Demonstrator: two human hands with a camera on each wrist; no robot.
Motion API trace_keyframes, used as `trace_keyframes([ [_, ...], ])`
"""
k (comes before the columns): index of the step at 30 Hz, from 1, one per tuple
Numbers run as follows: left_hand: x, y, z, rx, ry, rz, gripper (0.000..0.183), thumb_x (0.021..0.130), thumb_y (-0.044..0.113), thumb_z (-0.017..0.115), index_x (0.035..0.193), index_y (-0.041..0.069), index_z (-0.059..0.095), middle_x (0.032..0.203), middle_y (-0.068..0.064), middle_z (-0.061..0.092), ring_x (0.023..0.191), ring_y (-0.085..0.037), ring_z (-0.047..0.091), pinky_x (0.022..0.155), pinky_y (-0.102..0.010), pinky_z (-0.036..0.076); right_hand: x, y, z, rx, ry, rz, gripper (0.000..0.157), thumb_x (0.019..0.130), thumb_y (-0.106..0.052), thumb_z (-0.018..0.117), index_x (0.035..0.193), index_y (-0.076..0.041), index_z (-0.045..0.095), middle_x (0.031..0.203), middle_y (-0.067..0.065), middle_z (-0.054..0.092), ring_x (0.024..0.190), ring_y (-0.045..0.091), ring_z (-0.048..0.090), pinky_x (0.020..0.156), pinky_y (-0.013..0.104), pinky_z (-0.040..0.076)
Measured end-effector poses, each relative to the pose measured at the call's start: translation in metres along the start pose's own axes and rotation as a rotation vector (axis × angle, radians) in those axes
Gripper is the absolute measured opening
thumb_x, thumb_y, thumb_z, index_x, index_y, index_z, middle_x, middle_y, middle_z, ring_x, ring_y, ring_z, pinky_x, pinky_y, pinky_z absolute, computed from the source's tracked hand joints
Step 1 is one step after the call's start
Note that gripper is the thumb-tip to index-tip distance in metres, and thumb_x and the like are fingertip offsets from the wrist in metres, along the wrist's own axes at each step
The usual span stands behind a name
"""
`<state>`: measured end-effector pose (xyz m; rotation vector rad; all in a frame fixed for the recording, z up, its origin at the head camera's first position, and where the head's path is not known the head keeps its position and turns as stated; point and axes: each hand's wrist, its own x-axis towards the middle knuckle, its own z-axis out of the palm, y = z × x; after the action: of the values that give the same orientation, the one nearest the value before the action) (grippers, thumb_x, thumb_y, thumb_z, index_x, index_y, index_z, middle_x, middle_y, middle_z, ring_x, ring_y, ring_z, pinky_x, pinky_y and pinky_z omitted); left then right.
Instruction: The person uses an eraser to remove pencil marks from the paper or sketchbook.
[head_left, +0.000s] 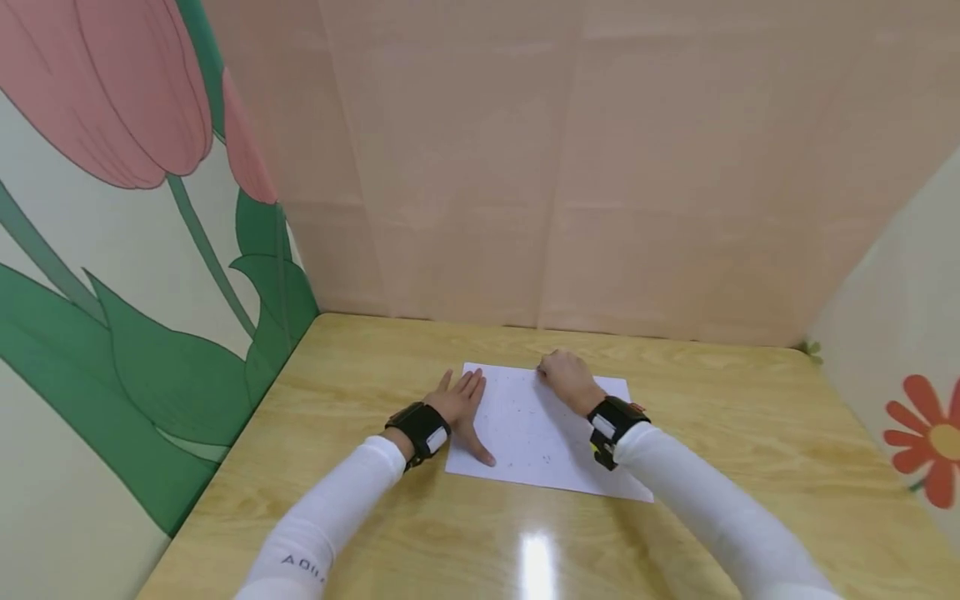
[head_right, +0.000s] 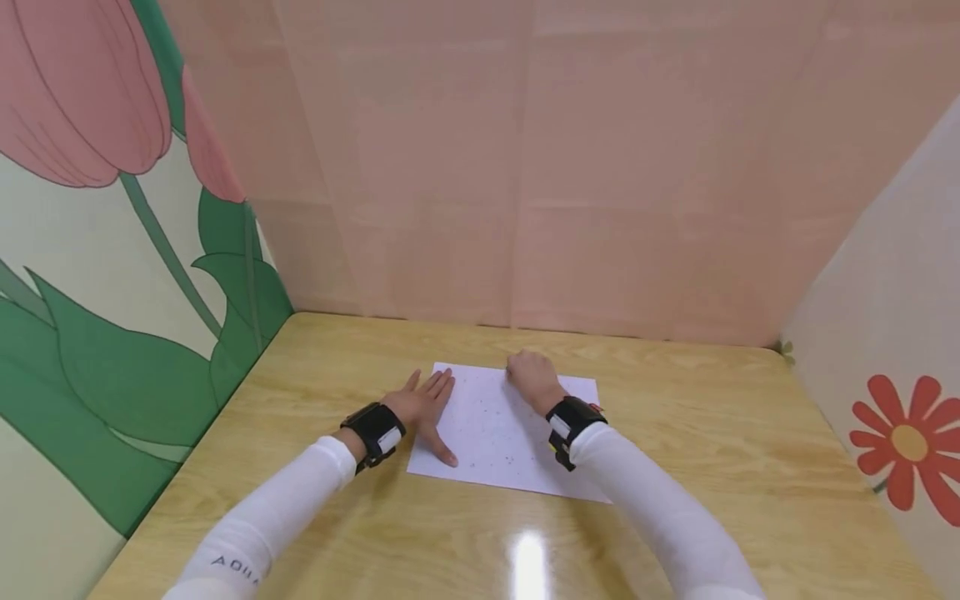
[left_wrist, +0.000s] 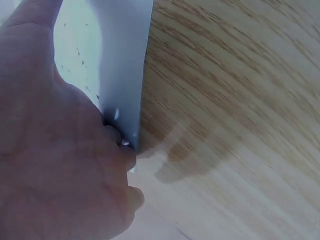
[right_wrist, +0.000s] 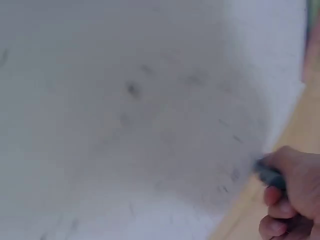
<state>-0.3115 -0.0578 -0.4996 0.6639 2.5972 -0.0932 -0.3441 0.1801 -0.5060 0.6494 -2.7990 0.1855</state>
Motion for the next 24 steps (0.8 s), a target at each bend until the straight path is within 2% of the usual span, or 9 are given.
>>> trace_keyframes([
  [3,0.004,-0.001,-0.002,0.007,-0.023,0.016,0.154,0.057,0.092,0.071,0.165,0.011,-0.004,0.173,-0.006,-0.011,0.161,-0.022,-0.008,0.129,-0.052,-0.009,-0.008,0.024,-0.02,0.012,0.017,0.028,0.016,0.097,-0.012,0.069,0.085,-0.005,0.076,0.073,0.01,0.071,0.067,0.023,0.068,0.057,0.039,0.055],
  [5,0.0,-0.003,-0.008,-0.007,-0.021,0.021,0.154,0.058,0.091,0.072,0.165,0.01,-0.002,0.173,-0.008,-0.01,0.161,-0.023,-0.007,0.129,-0.052,-0.008,-0.019,0.037,-0.032,0.012,0.036,0.051,0.018,0.099,-0.016,0.067,0.087,-0.005,0.074,0.072,0.008,0.069,0.064,0.021,0.065,0.054,0.038,0.052],
  [7,-0.007,-0.006,-0.013,-0.037,-0.009,0.029,0.152,0.06,0.088,0.074,0.165,0.008,-0.001,0.173,-0.01,-0.009,0.161,-0.025,-0.006,0.129,-0.052,-0.008,-0.037,0.045,-0.038,-0.013,0.067,0.088,0.018,0.099,-0.018,0.069,0.087,-0.005,0.075,0.07,0.007,0.068,0.06,0.018,0.062,0.053,0.036,0.05],
  [9,-0.011,-0.009,-0.014,-0.082,0.009,0.037,0.151,0.061,0.086,0.076,0.165,0.005,0.002,0.173,-0.013,-0.006,0.162,-0.027,-0.004,0.129,-0.053,-0.007,-0.059,0.048,-0.039,-0.043,0.062,0.093,0.02,0.098,-0.018,0.07,0.082,-0.007,0.072,0.065,0.003,0.062,0.056,0.014,0.053,0.049,0.031,0.044],
  [11,-0.018,-0.011,-0.014,-0.119,0.009,0.045,0.149,0.062,0.082,0.079,0.164,0.002,0.005,0.173,-0.015,-0.004,0.162,-0.029,-0.002,0.13,-0.053,-0.006,-0.082,0.044,-0.036,-0.024,0.053,0.077,0.022,0.096,-0.018,0.072,0.077,-0.009,0.07,0.061,-0.001,0.057,0.054,0.009,0.046,0.048,0.025,0.038],
  [13,-0.026,-0.014,-0.013,-0.147,-0.007,0.039,0.147,0.065,0.08,0.079,0.164,0.0,0.004,0.173,-0.018,-0.004,0.162,-0.03,-0.003,0.13,-0.053,-0.006,-0.101,0.032,-0.035,0.032,0.051,0.027,0.022,0.095,-0.018,0.074,0.075,-0.011,0.069,0.06,-0.004,0.053,0.054,0.006,0.041,0.048,0.021,0.035],
  [16,-0.038,-0.017,-0.013,-0.164,-0.004,0.034,0.142,0.07,0.076,0.078,0.163,-0.001,0.003,0.172,-0.019,-0.006,0.161,-0.03,-0.004,0.13,-0.053,-0.006,-0.122,0.013,-0.039,0.074,0.03,-0.07,0.016,0.091,-0.016,0.077,0.077,-0.013,0.07,0.061,-0.007,0.054,0.055,0.001,0.04,0.048,0.018,0.035],
  [19,-0.04,-0.02,-0.01,-0.167,0.018,0.04,0.138,0.075,0.076,0.075,0.163,-0.001,0.002,0.172,-0.019,-0.007,0.161,-0.03,-0.006,0.129,-0.053,-0.006,-0.134,-0.002,-0.043,0.048,-0.011,-0.109,0.013,0.089,-0.014,0.078,0.078,-0.014,0.071,0.064,-0.007,0.059,0.055,-0.001,0.04,0.049,0.017,0.038],
  [24,-0.04,-0.025,-0.003,-0.171,0.033,0.065,0.133,0.078,0.077,0.07,0.164,0.001,0.001,0.172,-0.019,-0.008,0.161,-0.031,-0.007,0.129,-0.055,-0.006,-0.138,-0.01,-0.043,-0.017,-0.02,-0.091,0.009,0.089,-0.014,0.078,0.082,-0.013,0.073,0.067,-0.003,0.065,0.054,0.001,0.045,0.049,0.017,0.041],
])
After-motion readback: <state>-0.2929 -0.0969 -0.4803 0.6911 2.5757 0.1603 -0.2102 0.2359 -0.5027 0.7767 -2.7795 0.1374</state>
